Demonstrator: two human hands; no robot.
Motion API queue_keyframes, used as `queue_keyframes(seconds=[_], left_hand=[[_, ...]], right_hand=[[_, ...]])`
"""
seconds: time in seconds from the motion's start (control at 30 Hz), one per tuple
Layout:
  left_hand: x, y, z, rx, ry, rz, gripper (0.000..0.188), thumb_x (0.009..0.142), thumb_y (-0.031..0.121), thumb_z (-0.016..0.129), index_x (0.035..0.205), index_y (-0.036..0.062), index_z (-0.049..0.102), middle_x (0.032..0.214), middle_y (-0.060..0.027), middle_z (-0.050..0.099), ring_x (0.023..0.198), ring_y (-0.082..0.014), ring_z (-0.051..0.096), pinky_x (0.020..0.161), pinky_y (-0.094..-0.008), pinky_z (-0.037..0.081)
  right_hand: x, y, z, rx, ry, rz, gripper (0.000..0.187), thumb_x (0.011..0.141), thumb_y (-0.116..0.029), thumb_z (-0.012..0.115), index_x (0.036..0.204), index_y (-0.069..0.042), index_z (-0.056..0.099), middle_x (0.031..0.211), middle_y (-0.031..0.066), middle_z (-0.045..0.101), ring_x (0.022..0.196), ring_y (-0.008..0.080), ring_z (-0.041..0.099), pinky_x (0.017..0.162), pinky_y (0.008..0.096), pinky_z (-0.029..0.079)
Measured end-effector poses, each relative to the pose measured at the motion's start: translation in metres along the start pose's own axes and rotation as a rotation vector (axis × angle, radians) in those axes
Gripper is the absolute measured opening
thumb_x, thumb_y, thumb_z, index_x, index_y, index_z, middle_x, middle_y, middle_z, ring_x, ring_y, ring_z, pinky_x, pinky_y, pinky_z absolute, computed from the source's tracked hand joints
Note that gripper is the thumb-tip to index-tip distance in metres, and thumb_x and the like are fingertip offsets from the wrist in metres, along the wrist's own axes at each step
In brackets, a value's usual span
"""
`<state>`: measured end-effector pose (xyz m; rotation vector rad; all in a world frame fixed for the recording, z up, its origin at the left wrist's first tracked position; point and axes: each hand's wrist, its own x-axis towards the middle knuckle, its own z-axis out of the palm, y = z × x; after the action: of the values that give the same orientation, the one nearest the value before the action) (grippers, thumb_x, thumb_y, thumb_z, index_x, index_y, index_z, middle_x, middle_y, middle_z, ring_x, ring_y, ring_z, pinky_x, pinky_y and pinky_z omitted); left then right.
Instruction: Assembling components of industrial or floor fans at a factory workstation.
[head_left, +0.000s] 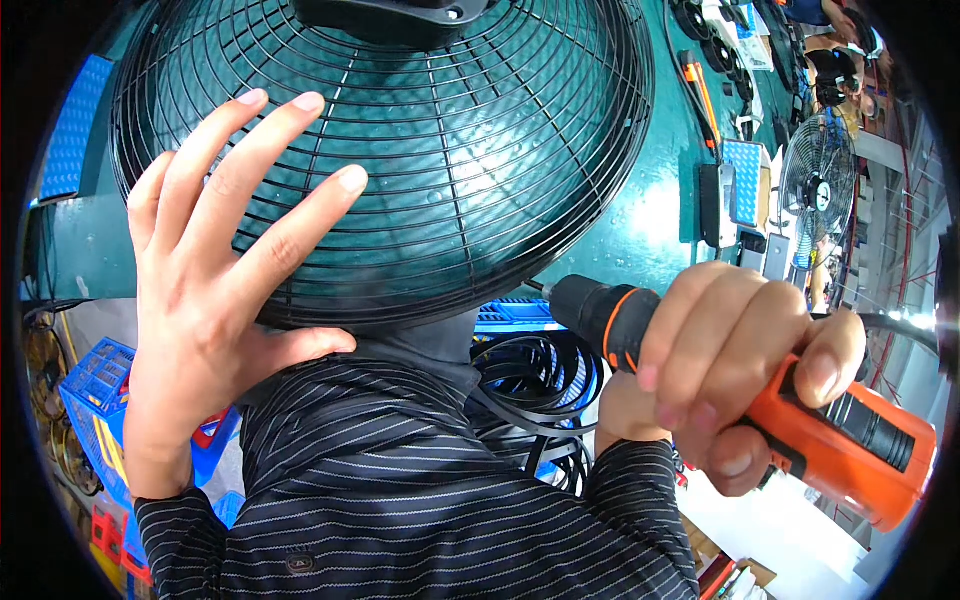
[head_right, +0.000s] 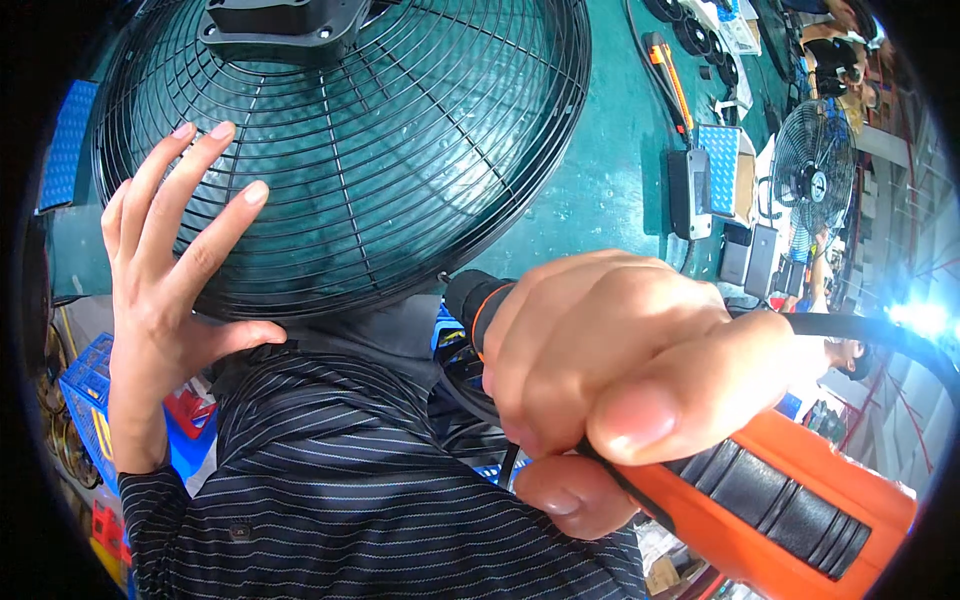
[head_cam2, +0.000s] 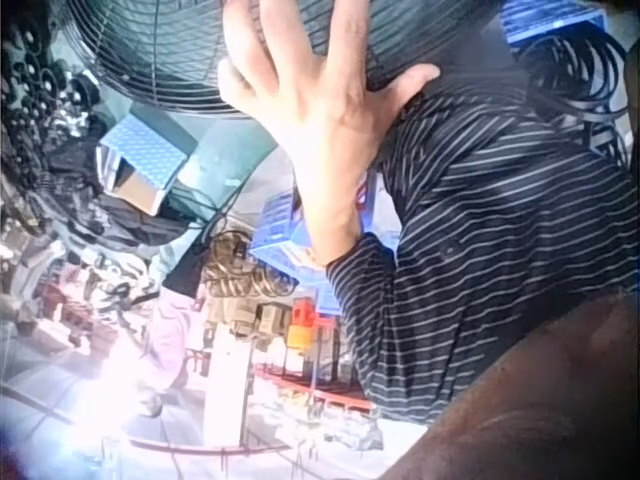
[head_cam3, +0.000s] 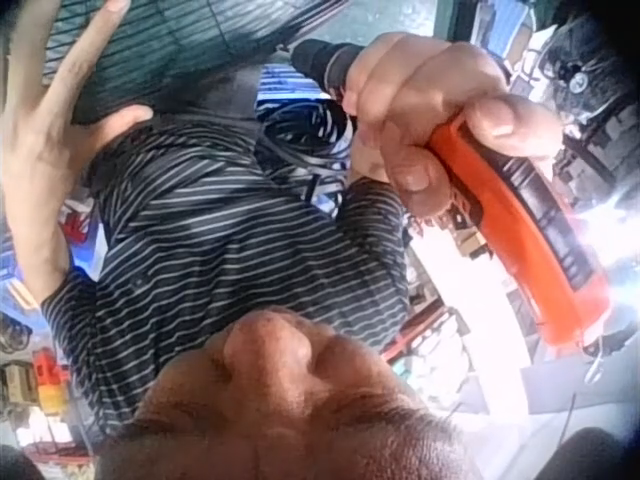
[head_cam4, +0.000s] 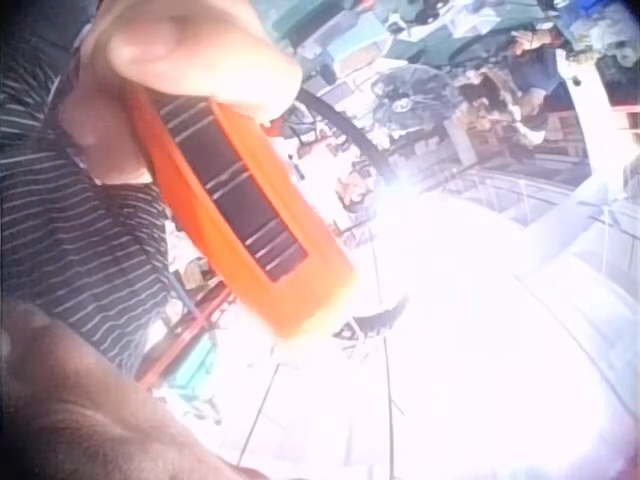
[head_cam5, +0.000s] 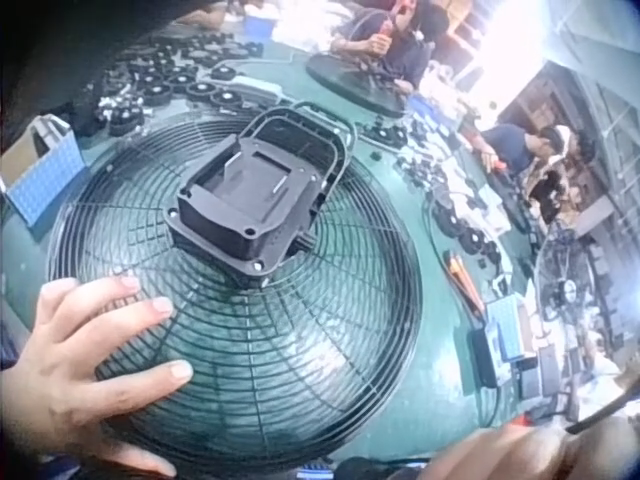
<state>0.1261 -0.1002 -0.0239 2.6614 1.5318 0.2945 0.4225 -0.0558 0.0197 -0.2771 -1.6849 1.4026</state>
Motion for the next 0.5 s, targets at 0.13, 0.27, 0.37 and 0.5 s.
queue_keyframes(seconds=[0.13, 0.27, 0.37, 0.5], left_hand=[[0.000, 0.001, 0.002, 0.011, 0.013, 0.000, 0.077, 0.074, 0.071, 0.060, 0.130, 0.0173, 0.062, 0.143, -0.0166, 0.051, 0.134, -0.0376, 0.044, 0.106, -0.0481, 0.030], [0.000, -0.002, 0.005, 0.004, 0.036, 0.014, 0.078, 0.074, 0.072, 0.059, 0.130, 0.0174, 0.062, 0.143, -0.0163, 0.051, 0.134, -0.0376, 0.045, 0.106, -0.0479, 0.031], [0.000, -0.002, 0.003, 0.001, 0.020, 0.009, 0.080, 0.074, 0.074, 0.057, 0.130, 0.0173, 0.062, 0.144, -0.0155, 0.051, 0.133, -0.0379, 0.045, 0.105, -0.0481, 0.031], [-0.005, -0.007, 0.003, -0.004, 0.056, 0.026, 0.079, 0.075, 0.074, 0.056, 0.129, 0.0166, 0.062, 0.144, -0.0148, 0.051, 0.132, -0.0378, 0.046, 0.105, -0.0486, 0.031]], right_hand=[[0.004, 0.000, -0.003, 0.031, -0.041, 0.019, 0.042, 0.079, -0.006, 0.074, 0.114, -0.007, 0.051, 0.065, 0.0033, 0.063, 0.049, 0.0126, 0.061, 0.051, 0.0274, 0.053], [0.020, 0.001, -0.014, 0.155, -0.283, 0.093, 0.038, 0.076, -0.004, 0.080, 0.105, -0.005, 0.056, 0.068, 0.0062, 0.065, 0.053, 0.0156, 0.065, 0.053, 0.0275, 0.053], [0.030, 0.004, -0.011, 0.144, -0.374, 0.104, 0.038, 0.074, -0.004, 0.083, 0.101, -0.005, 0.057, 0.070, 0.0066, 0.065, 0.055, 0.0170, 0.066, 0.054, 0.0270, 0.053], [0.036, 0.005, -0.010, 0.167, -0.384, 0.107, 0.041, 0.073, -0.002, 0.084, 0.104, -0.005, 0.056, 0.073, 0.0075, 0.065, 0.057, 0.0170, 0.067, 0.054, 0.0258, 0.052]])
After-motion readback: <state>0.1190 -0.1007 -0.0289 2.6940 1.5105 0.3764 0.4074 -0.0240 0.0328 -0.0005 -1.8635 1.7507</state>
